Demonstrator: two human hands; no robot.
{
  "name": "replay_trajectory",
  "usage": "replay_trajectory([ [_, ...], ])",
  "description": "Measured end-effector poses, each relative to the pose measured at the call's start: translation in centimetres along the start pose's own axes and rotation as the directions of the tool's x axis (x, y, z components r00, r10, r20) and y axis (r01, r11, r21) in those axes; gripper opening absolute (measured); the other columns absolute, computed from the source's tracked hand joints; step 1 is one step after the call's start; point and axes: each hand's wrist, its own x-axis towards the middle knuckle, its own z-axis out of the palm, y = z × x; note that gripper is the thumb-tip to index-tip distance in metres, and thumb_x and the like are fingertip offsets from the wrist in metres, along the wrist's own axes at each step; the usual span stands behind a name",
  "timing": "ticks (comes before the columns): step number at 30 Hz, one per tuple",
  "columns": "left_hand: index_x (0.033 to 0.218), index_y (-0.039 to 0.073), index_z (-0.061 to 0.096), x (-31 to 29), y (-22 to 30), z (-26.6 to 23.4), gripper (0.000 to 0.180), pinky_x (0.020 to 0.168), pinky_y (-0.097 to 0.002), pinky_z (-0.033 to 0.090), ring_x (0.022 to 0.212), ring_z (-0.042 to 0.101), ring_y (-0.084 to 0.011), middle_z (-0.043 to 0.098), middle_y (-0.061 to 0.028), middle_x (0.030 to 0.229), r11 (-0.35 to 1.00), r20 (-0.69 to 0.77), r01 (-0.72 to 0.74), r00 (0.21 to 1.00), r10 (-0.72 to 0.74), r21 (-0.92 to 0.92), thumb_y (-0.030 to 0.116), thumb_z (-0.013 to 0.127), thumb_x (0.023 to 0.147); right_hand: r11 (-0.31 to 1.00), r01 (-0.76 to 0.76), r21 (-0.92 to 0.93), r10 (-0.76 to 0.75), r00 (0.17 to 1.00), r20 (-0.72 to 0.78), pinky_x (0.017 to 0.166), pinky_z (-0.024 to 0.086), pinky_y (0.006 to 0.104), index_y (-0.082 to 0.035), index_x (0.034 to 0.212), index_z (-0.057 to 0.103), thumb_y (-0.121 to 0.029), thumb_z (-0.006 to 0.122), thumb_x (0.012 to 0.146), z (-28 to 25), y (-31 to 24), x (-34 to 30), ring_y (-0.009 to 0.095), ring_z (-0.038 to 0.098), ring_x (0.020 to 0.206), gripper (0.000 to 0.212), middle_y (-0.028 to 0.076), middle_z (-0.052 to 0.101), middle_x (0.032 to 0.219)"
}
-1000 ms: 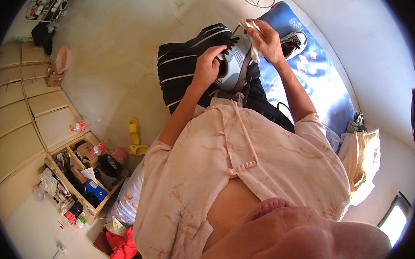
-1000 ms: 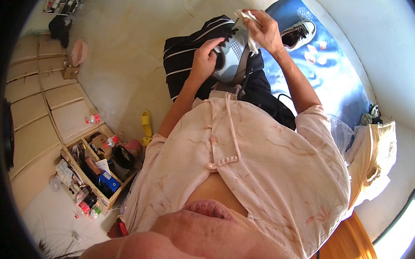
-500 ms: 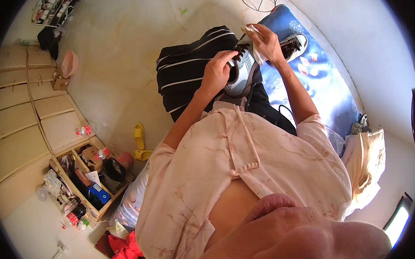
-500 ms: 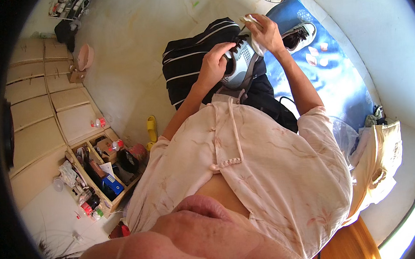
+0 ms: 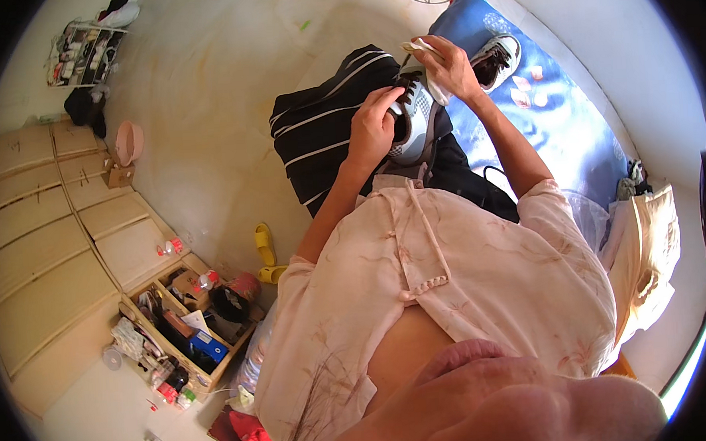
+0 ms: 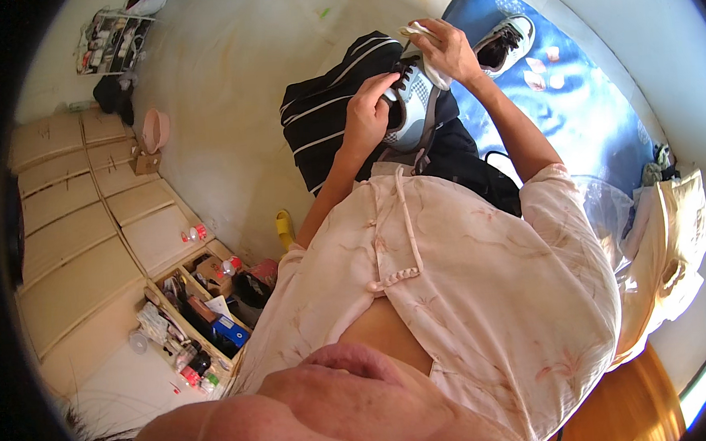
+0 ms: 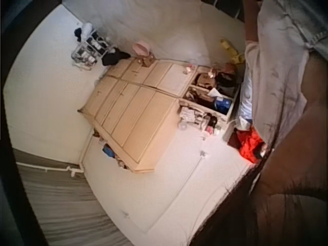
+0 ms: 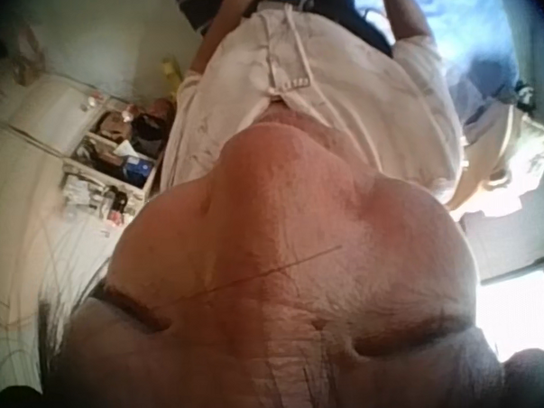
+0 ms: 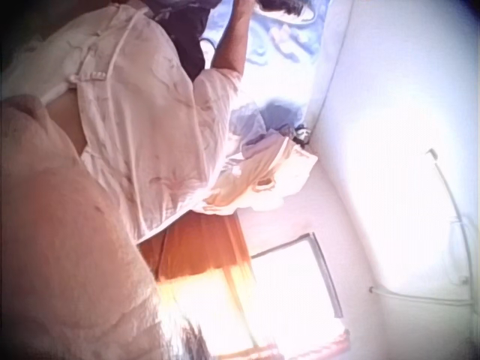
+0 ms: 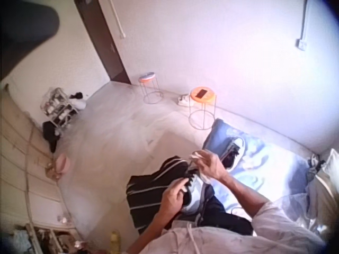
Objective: The person cleans a shoe by wiping its sole and upper surfaces with a cloth while holding and rotating the shoe by hand.
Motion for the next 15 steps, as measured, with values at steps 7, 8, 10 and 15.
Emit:
replay_trajectory([
  [7,0.124,0.002,0.068,-0.02,-0.59,-0.1,0.046,0.093,-0.0429,0.054,0.108,0.067,-0.0398,0.068,-0.0201,0.12,1.0,-0.009,0.027,1.0,-0.027,-0.007,-0.011,0.05,0.083,0.998,-0.056,0.005,0.056,0.998,0.0,0.091,0.054,0.0384,-0.001,0.122,0.069,-0.025,0.066,0.097,0.6,-0.03,-0.01,0.036,0.071,0.103,0.035,0.022,0.071,0.112],
  [8,0.124,0.002,0.068,-0.03,-0.56,-0.07,0.047,0.093,-0.0428,0.054,0.109,0.067,-0.0398,0.068,-0.0201,0.12,0.999,-0.009,0.035,0.999,-0.035,-0.012,-0.012,0.05,0.083,0.999,-0.049,0.001,0.049,0.999,-0.005,0.091,0.054,0.0384,-0.001,0.122,0.069,-0.025,0.067,0.096,0.61,-0.07,-0.01,0.036,0.071,0.103,0.035,0.022,0.071,0.112],
  [10,0.124,0.002,0.068,0.11,-0.51,-0.09,0.047,0.093,-0.0427,0.054,0.109,0.067,-0.0398,0.068,-0.0202,0.12,0.999,-0.008,0.035,0.999,-0.035,-0.011,-0.012,0.05,0.083,0.999,-0.041,-0.002,0.041,0.999,-0.008,0.091,0.054,0.0385,-0.001,0.122,0.069,-0.025,0.067,0.096,0.65,-0.05,0.05,0.036,0.071,0.103,0.035,0.022,0.071,0.112],
  [15,0.124,0.002,0.068,0.19,-0.97,-0.22,0.047,0.093,-0.0424,0.055,0.109,0.067,-0.0399,0.067,-0.0204,0.12,0.999,-0.007,0.034,0.999,-0.034,-0.02,-0.013,0.05,0.083,0.999,-0.044,0.018,0.044,0.999,-0.028,0.09,0.054,0.0391,-0.001,0.12,0.069,-0.023,0.067,0.096,0.94,-0.13,0.2,0.037,0.071,0.102,0.033,0.021,0.071,0.112],
])
